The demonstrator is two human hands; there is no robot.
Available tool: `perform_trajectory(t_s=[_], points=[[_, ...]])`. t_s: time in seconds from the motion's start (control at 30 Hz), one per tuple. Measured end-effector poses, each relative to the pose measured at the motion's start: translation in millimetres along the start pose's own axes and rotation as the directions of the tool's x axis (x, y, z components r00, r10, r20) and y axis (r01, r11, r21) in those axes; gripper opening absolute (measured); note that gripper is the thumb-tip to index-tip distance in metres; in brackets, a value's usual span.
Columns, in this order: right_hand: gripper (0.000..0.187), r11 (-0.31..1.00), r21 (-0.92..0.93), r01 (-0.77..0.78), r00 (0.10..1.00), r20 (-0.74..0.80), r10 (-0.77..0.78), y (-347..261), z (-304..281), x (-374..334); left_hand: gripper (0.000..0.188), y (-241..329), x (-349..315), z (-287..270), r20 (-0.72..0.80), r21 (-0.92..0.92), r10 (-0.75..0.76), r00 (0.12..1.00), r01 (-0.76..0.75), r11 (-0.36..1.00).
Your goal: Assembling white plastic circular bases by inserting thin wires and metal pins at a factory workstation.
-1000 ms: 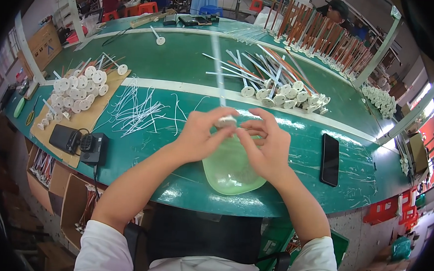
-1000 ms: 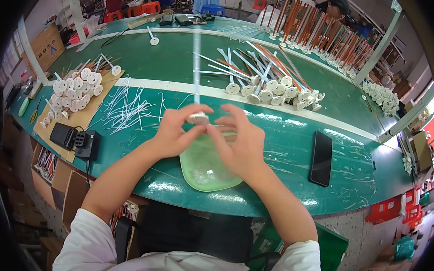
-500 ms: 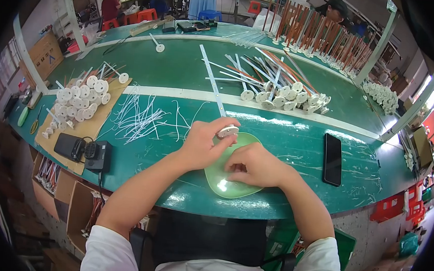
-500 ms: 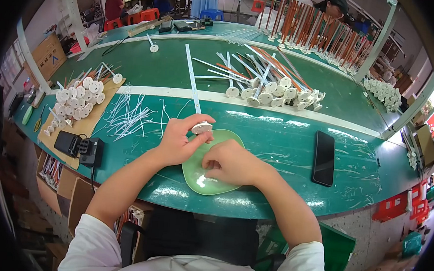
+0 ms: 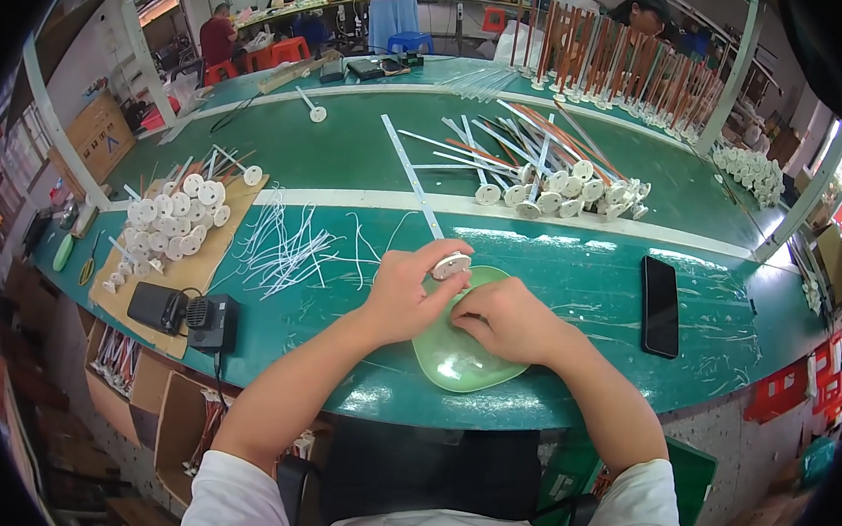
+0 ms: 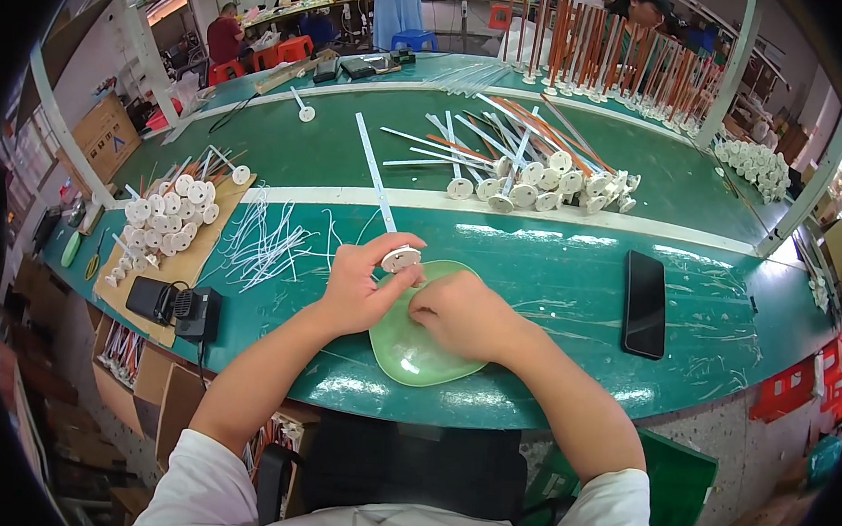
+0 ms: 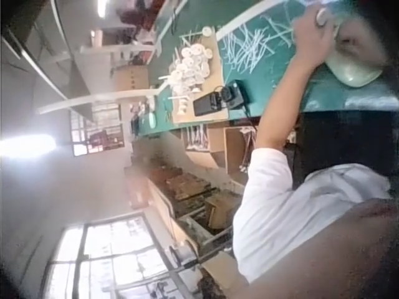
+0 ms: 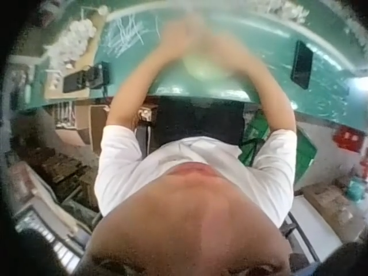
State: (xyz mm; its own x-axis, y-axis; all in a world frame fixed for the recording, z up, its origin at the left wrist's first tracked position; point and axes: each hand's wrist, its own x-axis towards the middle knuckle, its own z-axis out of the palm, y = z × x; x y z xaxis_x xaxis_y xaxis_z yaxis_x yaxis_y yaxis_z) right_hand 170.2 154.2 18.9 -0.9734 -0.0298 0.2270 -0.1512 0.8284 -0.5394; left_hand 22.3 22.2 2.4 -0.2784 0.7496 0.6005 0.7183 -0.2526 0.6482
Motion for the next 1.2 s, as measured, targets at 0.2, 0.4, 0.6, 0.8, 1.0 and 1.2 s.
perform_trajectory(t_s=[0.2,0.4,0.6,0.8,1.0,1.2], points=[[0.013,0.982,0.18,-0.062,0.916,-0.381,0.128,-1.6,-3.8,2.6,0.028,1.9,0.9,-2.8,-0.106,0.004,-0.028,0.994,0.029,1.0],[0.014,0.828,0.556,-0.076,0.832,-0.422,0.36,-6.4,2.4,4.8,0.029,1.2,-0.4,-1.7,-0.118,-0.038,-0.032,0.992,0.027,0.999],[0.014,0.806,0.591,-0.03,0.814,-0.454,0.363,-2.0,10.7,7.0,0.029,-2.6,0.2,2.0,-0.175,-0.083,-0.033,0.984,0.019,0.996],[0.016,0.967,0.254,0.032,0.802,-0.584,0.127,-5.5,9.5,6.5,0.028,1.9,0.6,-0.8,-0.161,-0.09,-0.073,0.984,0.059,0.994],[0.019,0.988,0.15,0.033,0.793,-0.606,0.065,-10.5,8.8,7.1,0.025,7.1,1.2,-0.9,-0.186,-0.076,-0.065,0.98,0.052,0.996],[0.021,0.998,0.055,0.041,0.747,-0.665,0.006,-10.5,8.8,4.5,0.024,7.7,1.5,-0.4,-0.234,-0.03,-0.03,0.972,0.024,0.999]])
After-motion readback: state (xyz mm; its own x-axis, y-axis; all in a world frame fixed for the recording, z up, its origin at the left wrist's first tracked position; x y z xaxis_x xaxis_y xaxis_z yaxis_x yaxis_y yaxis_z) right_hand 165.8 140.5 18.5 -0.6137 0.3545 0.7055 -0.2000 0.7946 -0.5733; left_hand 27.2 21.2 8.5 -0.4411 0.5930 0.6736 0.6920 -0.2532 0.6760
